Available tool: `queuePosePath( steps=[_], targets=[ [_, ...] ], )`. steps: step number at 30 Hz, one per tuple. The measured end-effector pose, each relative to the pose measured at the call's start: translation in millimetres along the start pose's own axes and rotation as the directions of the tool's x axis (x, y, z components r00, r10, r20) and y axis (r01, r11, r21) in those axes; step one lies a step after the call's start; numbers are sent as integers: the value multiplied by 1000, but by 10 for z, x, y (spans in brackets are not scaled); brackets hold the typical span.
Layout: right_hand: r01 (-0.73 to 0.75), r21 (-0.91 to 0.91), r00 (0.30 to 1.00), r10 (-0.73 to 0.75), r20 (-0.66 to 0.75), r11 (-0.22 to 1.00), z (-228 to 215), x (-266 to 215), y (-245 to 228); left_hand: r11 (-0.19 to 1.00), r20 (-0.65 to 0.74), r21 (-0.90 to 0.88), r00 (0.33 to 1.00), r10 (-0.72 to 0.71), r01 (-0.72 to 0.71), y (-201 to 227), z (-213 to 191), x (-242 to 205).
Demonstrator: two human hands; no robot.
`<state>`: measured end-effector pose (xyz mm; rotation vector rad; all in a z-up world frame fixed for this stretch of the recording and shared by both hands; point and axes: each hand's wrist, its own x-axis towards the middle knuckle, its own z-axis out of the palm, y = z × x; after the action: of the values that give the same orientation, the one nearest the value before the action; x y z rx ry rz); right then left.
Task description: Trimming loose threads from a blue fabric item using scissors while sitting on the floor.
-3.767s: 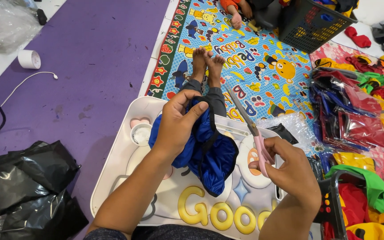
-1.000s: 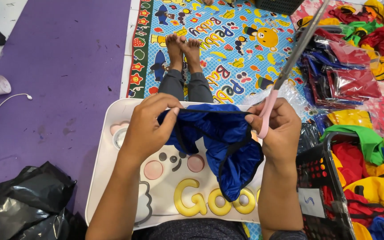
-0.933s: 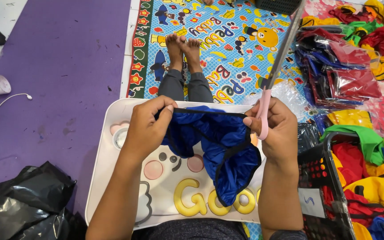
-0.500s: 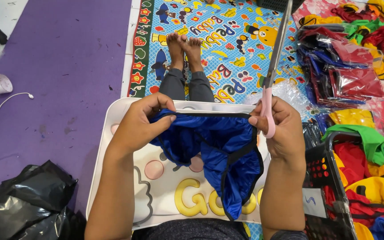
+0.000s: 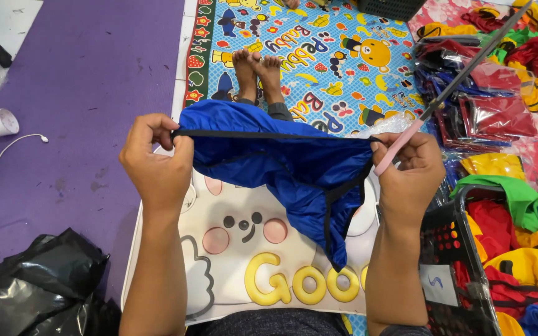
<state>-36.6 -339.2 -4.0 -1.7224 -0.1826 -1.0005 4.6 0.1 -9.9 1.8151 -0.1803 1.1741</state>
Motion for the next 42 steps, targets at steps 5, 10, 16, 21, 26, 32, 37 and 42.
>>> queuePosePath(
  steps=[5, 10, 16, 21, 26, 32, 37, 42],
  targets=[
    [116, -99, 993, -119, -22, 988, 175, -97, -221, 892, 81, -137, 903, -422, 430, 63, 101, -83],
    [176, -156, 981, -187, -58, 972, 350, -159, -337, 429, 462, -340, 546, -698, 837, 38, 237, -120],
    [190, -149, 981, -193, -5, 970, 450, -215, -330, 222, 890, -181, 256, -378, 958, 327, 421, -307],
    [186, -128, 983, -183, 28, 974, 483, -263, -351, 131, 891, -148, 190, -412, 980, 454, 616, -581],
    [126, -65, 988, -119, 104, 990, 454, -271, -355, -106, 812, -414, 314, -491, 904, 591, 691, -639],
    [-67, 38, 961, 54, 270, 997, 417, -263, -324, -193, 690, -603, 384, -614, 774, 585, 700, -664],
    [-170, -51, 901, 176, 397, 984, 401, -217, -445, -157, 648, -635, 411, -641, 756, 434, 730, -735],
    [-319, 19, 872, 286, 398, 947, 315, -157, -430, -125, 584, -666, 409, -702, 736, 457, 704, -653]
  ],
)
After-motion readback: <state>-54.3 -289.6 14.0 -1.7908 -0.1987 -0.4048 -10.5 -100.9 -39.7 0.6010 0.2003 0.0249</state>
